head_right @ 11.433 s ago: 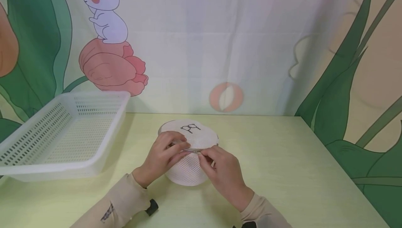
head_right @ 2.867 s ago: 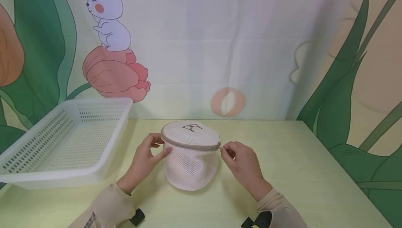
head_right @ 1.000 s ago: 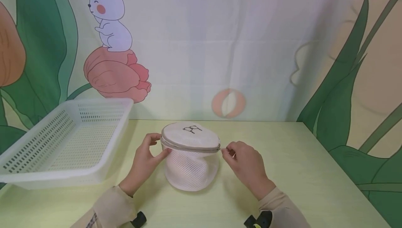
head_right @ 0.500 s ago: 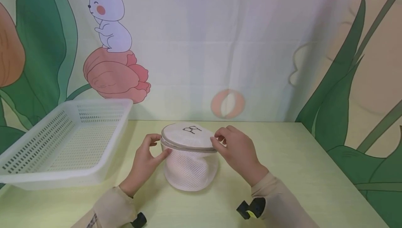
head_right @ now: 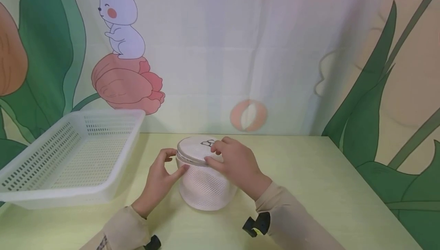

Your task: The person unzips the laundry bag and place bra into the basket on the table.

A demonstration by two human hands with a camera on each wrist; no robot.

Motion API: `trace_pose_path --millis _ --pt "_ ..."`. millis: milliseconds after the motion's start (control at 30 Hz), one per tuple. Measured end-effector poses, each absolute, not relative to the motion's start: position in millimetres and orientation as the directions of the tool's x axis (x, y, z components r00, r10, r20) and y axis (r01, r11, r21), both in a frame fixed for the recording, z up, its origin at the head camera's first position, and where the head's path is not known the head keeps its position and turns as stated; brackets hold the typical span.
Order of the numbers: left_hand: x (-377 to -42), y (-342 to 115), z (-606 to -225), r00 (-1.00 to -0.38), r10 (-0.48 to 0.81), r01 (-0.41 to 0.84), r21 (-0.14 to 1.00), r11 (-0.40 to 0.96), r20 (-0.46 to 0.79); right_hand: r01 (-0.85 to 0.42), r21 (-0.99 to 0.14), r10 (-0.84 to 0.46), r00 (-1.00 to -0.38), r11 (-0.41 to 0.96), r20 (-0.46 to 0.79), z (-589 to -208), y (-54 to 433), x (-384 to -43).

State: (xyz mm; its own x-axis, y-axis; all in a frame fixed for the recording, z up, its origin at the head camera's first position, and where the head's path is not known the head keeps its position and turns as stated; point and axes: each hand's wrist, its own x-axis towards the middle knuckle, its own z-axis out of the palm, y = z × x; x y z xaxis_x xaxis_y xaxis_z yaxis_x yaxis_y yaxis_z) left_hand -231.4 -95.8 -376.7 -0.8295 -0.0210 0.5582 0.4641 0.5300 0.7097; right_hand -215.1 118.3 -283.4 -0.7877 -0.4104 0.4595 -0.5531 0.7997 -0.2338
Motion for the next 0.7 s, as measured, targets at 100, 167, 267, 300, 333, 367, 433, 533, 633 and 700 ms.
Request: trace_pose_path --millis 100,167,267,300,333,367,433,533,633,700 --pt "-231.4 -95.8 -377.3 -0.828 -0.015 0.467 0.703 0.536 0.561 -0.569 -0.189 -0.436 -0.769 0.801 0.467 -284.0 112.2 -216.2" --pt "-231.5 -95.8 -377.5 -0.826 -0.01 0.471 0.699 0.538 0.564 -0.571 -0.159 -0.45 -0.764 0.805 0.463 -284.3 109.3 -216.2" --pt "-230.9 -95.4 -377.5 -0.824 -0.006 0.475 0.696 0.539 0.567 -0.56 -0.138 -0.453 -0.771 0.817 0.446 -285.1 107.0 -215.1" --pt "-230.7 -95.3 -377.6 -0.822 -0.005 0.477 0.694 0.539 0.569 -0.555 -0.132 -0.453 -0.775 0.821 0.441 -285.2 106.4 -214.4" --pt "-230.7 -95.3 -377.8 -0.82 -0.004 0.48 0.693 0.538 0.572 -0.552 -0.129 -0.453 -0.777 0.824 0.436 -285.2 105.9 -213.4" --pt "-230.6 -95.4 -377.9 -0.818 -0.004 0.484 0.691 0.537 0.576 -0.551 -0.127 -0.453 -0.779 0.825 0.434 -285.2 105.5 -212.5" --pt "-230.5 -95.5 -378.2 -0.809 -0.002 0.495 0.683 0.536 0.588 -0.546 -0.119 -0.453 -0.782 0.83 0.427 -286.0 104.4 -211.1" --pt "-230.2 -96.0 -378.6 -0.796 0.002 0.511 0.671 0.537 0.605 -0.547 -0.094 -0.463 -0.777 0.832 0.427 -289.2 102.9 -210.0" --pt "-229.8 -96.2 -379.5 -0.788 0.004 0.52 0.662 0.54 0.615 -0.558 -0.036 -0.485 -0.749 0.829 0.452 -294.0 101.8 -209.6" --pt "-230.1 -96.3 -380.4 -0.785 0.004 0.522 0.657 0.544 0.62 -0.566 0.007 -0.501 -0.724 0.824 0.475 -296.7 101.6 -209.0"
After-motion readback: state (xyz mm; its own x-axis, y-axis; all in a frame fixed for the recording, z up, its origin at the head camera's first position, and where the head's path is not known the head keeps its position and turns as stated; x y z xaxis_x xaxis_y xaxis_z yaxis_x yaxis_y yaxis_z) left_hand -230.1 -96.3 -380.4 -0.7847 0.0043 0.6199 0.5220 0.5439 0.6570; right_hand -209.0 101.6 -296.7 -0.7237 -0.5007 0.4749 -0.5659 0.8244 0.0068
